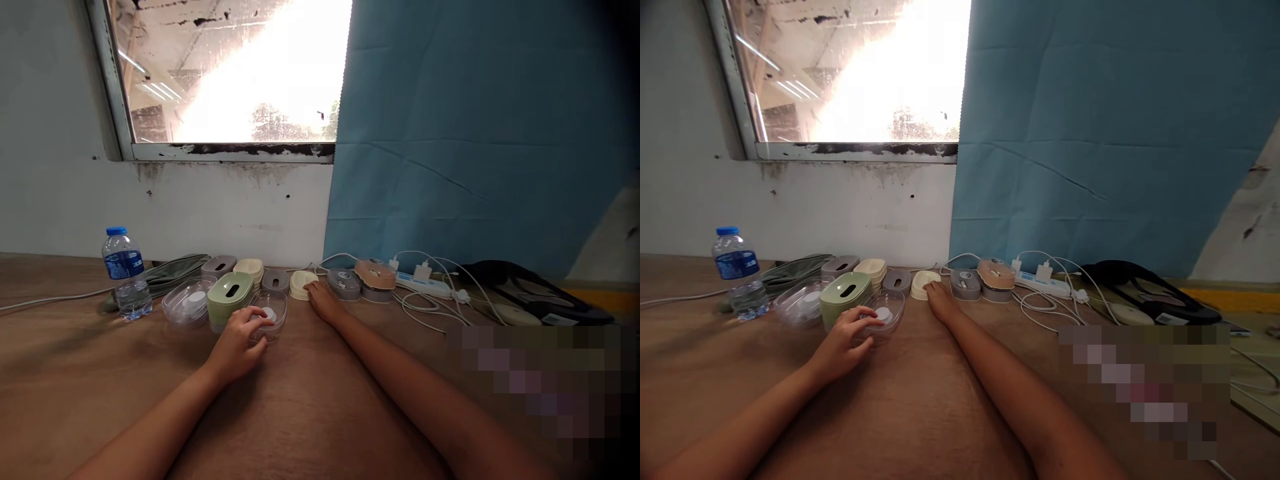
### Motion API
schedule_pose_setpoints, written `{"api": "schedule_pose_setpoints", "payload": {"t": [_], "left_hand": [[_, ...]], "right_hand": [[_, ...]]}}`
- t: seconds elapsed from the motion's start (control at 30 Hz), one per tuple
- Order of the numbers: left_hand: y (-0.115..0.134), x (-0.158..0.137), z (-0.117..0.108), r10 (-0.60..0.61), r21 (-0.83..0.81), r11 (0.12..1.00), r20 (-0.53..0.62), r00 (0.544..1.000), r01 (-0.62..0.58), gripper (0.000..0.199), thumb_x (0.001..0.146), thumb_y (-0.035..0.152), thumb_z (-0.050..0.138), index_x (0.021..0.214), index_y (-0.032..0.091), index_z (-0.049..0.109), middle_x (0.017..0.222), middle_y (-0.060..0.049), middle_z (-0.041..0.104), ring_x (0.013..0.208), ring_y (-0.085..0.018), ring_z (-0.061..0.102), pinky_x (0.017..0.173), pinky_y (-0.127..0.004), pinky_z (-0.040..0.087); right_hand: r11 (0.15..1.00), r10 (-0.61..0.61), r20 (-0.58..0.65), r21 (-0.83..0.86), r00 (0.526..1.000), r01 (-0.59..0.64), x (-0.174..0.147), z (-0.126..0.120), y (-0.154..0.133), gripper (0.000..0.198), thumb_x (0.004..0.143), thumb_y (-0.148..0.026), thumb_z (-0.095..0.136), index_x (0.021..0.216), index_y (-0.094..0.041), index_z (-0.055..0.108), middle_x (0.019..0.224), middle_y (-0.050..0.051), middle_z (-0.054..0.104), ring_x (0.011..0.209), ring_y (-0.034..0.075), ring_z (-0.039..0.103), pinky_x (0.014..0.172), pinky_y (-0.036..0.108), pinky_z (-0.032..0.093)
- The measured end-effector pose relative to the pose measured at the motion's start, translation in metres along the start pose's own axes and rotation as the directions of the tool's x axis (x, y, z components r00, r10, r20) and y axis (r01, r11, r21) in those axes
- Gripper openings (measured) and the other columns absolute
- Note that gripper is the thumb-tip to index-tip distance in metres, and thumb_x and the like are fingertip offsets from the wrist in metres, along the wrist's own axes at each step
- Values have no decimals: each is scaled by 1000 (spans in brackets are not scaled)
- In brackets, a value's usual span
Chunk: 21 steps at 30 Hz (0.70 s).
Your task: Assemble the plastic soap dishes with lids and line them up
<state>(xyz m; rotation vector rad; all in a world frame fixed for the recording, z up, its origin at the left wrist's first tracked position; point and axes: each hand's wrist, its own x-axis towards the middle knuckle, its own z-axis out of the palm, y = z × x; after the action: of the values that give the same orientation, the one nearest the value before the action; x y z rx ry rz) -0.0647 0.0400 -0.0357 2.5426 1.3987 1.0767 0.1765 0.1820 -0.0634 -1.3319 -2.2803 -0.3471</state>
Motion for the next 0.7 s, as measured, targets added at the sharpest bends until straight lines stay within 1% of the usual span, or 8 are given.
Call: {"api": "schedule_pose_setpoints", "payload": {"t": [0.13, 0.27, 0.43, 0.7], "left_hand": [[1, 0, 0, 5, -2, 1000, 20, 1000, -5, 30, 71, 12, 51, 95, 24, 64, 107, -5, 56, 102, -21, 51, 92, -37, 38], [1, 1, 0, -9, 3, 1000, 17, 1000, 9, 29, 71, 12, 51, 93, 24, 65, 106, -5, 57, 101, -22, 51, 91, -37, 39], [-2, 1, 0, -24, -34, 999, 15, 1000, 25, 29, 71, 11, 51, 93, 23, 65, 104, -5, 56, 101, -21, 51, 91, -35, 40], [-2, 1, 2, -5, -66, 998, 49, 999, 8, 33, 69, 6, 48, 94, 21, 64, 105, -6, 55, 100, -20, 51, 91, -37, 39]], "right_hand": [[1000, -11, -3, 12, 1000, 11, -1, -1, -1, 24, 89, -27, 50, 110, -15, 53, 113, 7, 54, 101, 21, 54, 86, 42, 45], [1000, -5, -12, 29, 1000, 5, -2, -2, -1, 23, 89, -26, 50, 109, -15, 54, 112, 7, 55, 100, 20, 54, 85, 42, 45], [998, 42, -33, 45, 999, -41, -4, -1, 3, 25, 89, -27, 51, 111, -15, 53, 114, 8, 54, 102, 22, 53, 87, 44, 44], [993, 66, 1, 96, 998, -66, -3, 5, 8, 23, 89, -27, 51, 107, -14, 55, 110, 7, 56, 97, 20, 56, 83, 41, 47]]}}
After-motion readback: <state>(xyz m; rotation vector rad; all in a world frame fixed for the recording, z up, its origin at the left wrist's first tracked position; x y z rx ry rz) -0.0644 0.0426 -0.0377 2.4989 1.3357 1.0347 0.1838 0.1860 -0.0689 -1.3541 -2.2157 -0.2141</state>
